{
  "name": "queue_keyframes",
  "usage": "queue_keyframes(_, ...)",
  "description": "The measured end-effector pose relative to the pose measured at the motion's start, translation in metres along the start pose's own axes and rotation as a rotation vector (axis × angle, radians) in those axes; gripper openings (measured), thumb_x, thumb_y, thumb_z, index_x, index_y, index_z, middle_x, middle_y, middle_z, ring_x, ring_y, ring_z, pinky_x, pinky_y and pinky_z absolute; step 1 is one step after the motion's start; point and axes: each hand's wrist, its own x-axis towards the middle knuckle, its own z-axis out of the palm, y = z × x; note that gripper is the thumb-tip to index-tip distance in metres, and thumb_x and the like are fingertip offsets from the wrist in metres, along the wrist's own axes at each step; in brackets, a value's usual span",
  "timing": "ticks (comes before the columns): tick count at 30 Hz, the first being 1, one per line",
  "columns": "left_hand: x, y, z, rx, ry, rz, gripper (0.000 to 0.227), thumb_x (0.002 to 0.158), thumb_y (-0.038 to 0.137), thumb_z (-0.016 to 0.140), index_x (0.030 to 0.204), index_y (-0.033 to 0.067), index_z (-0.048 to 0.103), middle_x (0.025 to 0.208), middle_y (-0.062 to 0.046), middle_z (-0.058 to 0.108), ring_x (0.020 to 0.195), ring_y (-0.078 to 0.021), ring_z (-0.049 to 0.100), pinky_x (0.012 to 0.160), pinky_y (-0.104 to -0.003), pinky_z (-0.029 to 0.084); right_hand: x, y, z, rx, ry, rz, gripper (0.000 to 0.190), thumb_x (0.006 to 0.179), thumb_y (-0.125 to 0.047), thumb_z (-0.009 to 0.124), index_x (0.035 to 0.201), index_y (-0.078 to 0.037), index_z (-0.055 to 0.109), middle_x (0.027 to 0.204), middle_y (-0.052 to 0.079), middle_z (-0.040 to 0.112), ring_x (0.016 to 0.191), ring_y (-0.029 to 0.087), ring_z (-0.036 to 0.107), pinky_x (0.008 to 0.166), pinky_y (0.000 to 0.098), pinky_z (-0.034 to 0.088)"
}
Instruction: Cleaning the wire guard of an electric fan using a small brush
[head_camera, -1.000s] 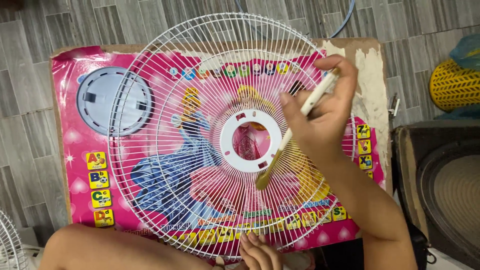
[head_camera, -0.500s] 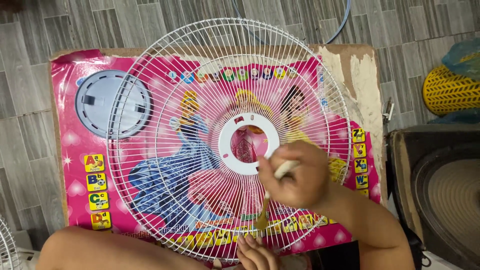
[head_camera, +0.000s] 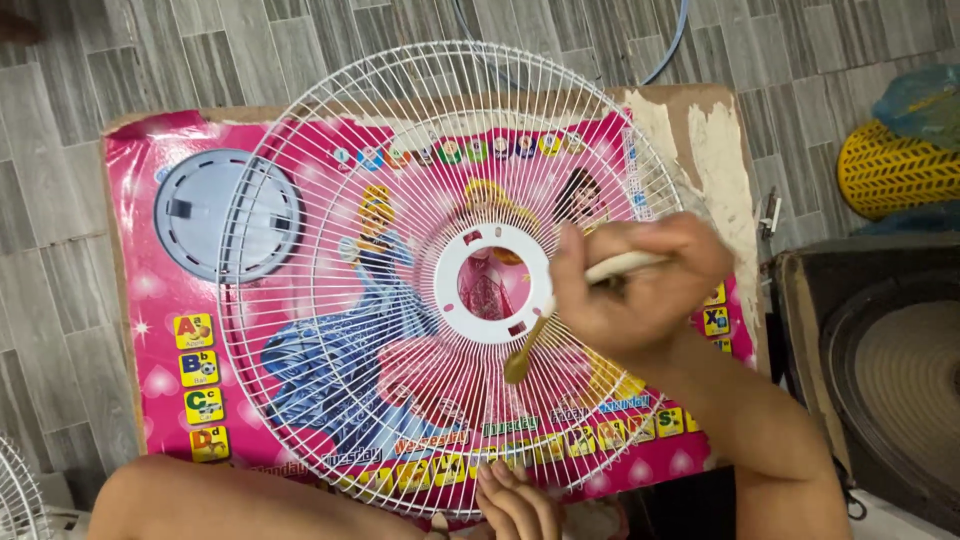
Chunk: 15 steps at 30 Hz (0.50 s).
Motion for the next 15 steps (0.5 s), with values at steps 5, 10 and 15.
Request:
queue_keyframes(5, 0.0, -0.005, 0.006, 0.042, 0.075, 0.092, 0.018, 0.079, -0.014, 0.083, 0.088, -0.0174, 0.067, 0.075, -0.024, 0.07, 0.067, -0.0329, 0.075, 0.053, -0.031, 0.065, -0.015, -0.017, 0.008, 0.066, -0.182, 0.008, 0.037, 0.079, 0.016, 0.074, 0.072, -0.01, 0.048, 0.055, -0.005, 0.05, 0.037, 0.011, 0.039, 0.036, 0.0241, 0.032)
queue_keyframes(10, 0.007, -0.012, -0.015, -0.096, -0.176, -0.025, 0.013, 0.089, -0.009, 0.075, 0.084, -0.0111, 0.063, 0.081, -0.03, 0.075, 0.08, -0.0375, 0.079, 0.065, -0.032, 0.067, 0.008, 0.01, 0.012, -0.049, 0.038, -0.041, 0.057, 0.086, 0.026, 0.065, 0.118, -0.003, 0.029, 0.072, -0.005, 0.044, 0.054, 0.013, 0.041, 0.051, 0.0224, 0.028)
queue_keyframes(15, 0.003, -0.011, 0.002, 0.004, -0.028, 0.049, 0.019, 0.083, -0.012, 0.08, 0.096, -0.0172, 0.067, 0.083, -0.027, 0.073, 0.077, -0.0358, 0.077, 0.061, -0.032, 0.066, -0.023, -0.005, 0.019, 0.003, -0.095, -0.048, 0.036, 0.083, 0.017, 0.073, 0.098, 0.001, 0.045, 0.061, -0.002, 0.051, 0.042, 0.015, 0.046, 0.036, 0.0264, 0.035)
